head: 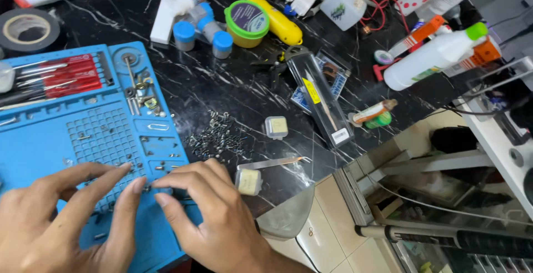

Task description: The person sorts small screws and metallic parts on a blue work mat, picking them up and placing them into small plastic containers. They also handle copper-colored components and organize various tools and items on the cluttered workbench.

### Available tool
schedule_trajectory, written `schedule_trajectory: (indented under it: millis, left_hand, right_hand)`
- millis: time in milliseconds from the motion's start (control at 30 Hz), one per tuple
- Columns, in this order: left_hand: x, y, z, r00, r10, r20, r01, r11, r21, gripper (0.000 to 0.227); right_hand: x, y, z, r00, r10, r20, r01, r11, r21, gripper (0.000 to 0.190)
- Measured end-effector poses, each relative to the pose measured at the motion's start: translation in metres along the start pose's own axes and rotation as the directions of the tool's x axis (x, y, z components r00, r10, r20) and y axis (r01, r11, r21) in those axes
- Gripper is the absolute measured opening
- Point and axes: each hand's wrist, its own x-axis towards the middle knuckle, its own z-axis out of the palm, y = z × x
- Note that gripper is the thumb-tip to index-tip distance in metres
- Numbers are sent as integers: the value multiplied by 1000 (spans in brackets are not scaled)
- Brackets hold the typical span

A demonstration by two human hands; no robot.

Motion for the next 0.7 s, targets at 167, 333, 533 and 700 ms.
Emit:
schedule_trajectory:
  millis: [167, 333, 533, 700]
  left_hand:
    - [0, 29, 10, 996, -49, -69, 38, 989, -144, 6]
    - [3, 63, 12, 987, -125, -97, 103, 974, -203, 5]
    - [18, 86, 36, 996, -36, 76, 56, 956, -289, 12]
    - [32, 91, 62, 953, 243, 183, -196, 950, -241, 27]
  right_hand:
    - [-5, -1, 1, 981, 1, -192, 21, 994, 110, 11]
    - [-23, -3, -5, 875, 132, -466, -11, 967, 253, 5]
    - [-43, 35, -40, 736, 107, -669, 22, 983, 181, 7]
    - [-40, 67, -100, 756, 3, -654, -132, 980, -148, 9]
